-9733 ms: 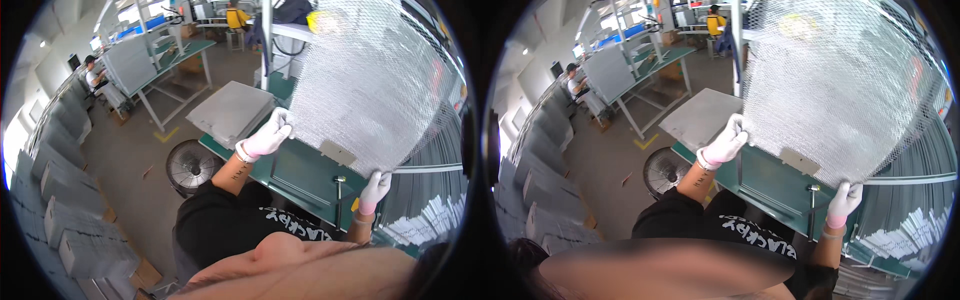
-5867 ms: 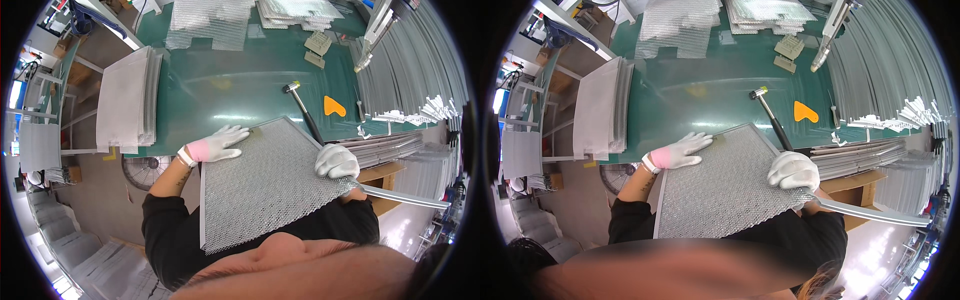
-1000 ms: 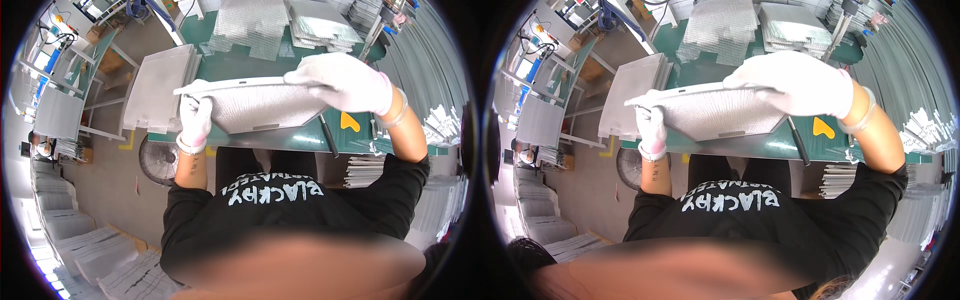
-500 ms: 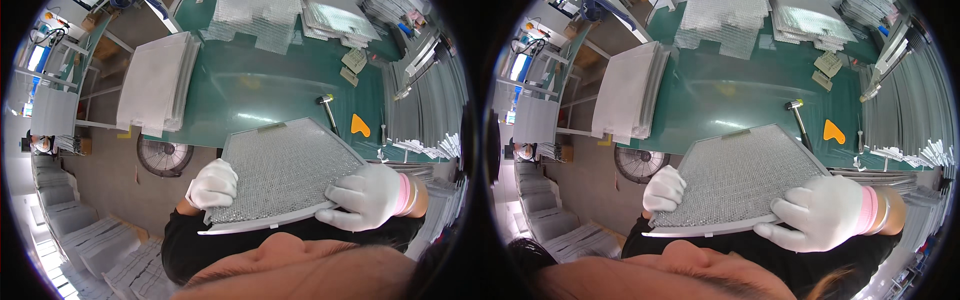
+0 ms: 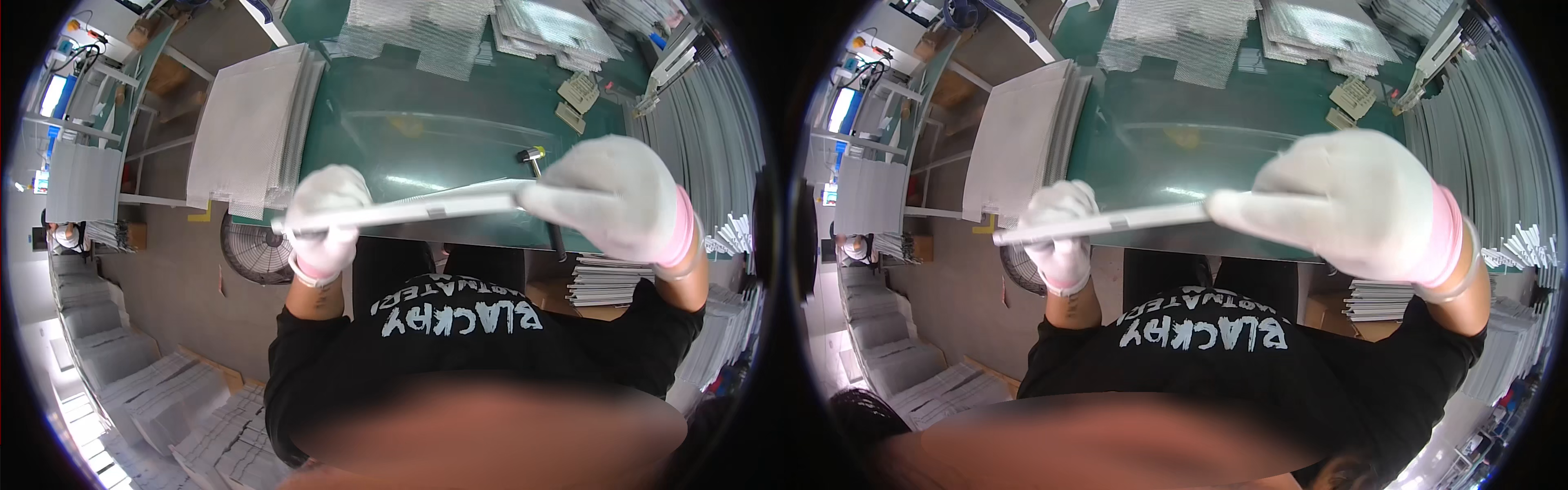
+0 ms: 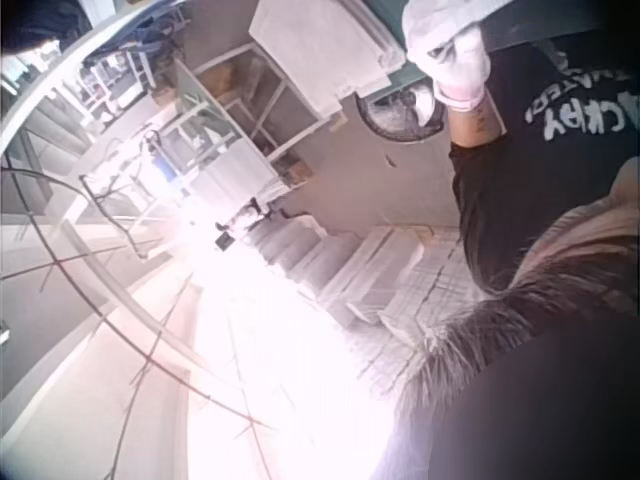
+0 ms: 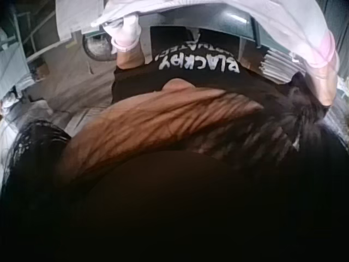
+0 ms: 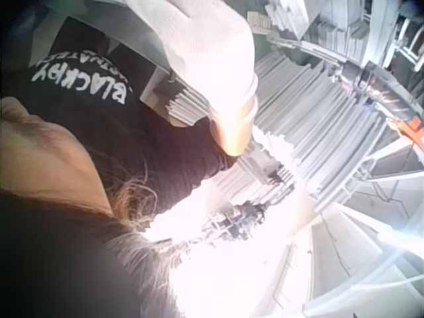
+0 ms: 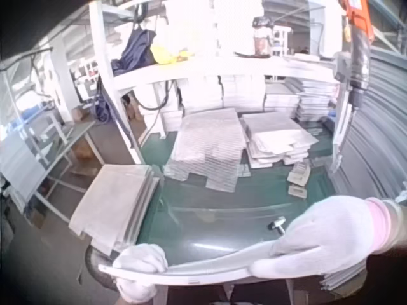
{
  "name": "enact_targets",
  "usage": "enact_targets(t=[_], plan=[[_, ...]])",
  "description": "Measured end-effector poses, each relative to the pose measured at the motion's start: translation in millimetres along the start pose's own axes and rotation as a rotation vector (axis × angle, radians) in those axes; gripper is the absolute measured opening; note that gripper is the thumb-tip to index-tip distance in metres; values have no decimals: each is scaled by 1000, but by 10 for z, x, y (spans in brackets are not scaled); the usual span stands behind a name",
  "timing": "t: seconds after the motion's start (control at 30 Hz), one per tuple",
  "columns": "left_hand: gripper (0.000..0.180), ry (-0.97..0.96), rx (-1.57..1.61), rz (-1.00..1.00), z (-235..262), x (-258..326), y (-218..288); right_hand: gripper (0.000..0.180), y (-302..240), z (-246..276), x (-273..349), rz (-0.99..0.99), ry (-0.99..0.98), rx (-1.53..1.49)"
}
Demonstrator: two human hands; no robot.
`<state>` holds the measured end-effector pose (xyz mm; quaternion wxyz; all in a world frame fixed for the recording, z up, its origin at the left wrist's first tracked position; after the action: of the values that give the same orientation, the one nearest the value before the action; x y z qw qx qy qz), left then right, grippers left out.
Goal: Assemble metal-framed mesh filters by fitting components together and securing them with tools.
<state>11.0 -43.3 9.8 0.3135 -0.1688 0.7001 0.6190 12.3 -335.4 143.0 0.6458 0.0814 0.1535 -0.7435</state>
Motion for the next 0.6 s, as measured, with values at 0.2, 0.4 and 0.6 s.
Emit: enact_targets(t=[0.2, 0.4, 0.6], plan=[[31, 242, 45, 33, 179, 156, -213, 46, 203, 3, -276, 93, 58, 25], [19, 235, 61, 88, 110, 121, -208, 51, 290, 5, -165, 77, 46, -18], [13, 57, -154, 65, 182, -32, -45, 51, 266, 18, -108, 68, 28, -14]])
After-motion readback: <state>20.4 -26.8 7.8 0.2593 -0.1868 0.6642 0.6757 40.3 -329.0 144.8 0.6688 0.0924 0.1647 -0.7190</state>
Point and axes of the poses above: each hand's wrist, its own x-axis away from the middle knuckle, its own z-axis out of the back of the hand, y = z × x, the point moved 1 cm from there along -x, towards the middle knuckle, and after that the axes turned 13 degrees about z, right-handed, at the moved point
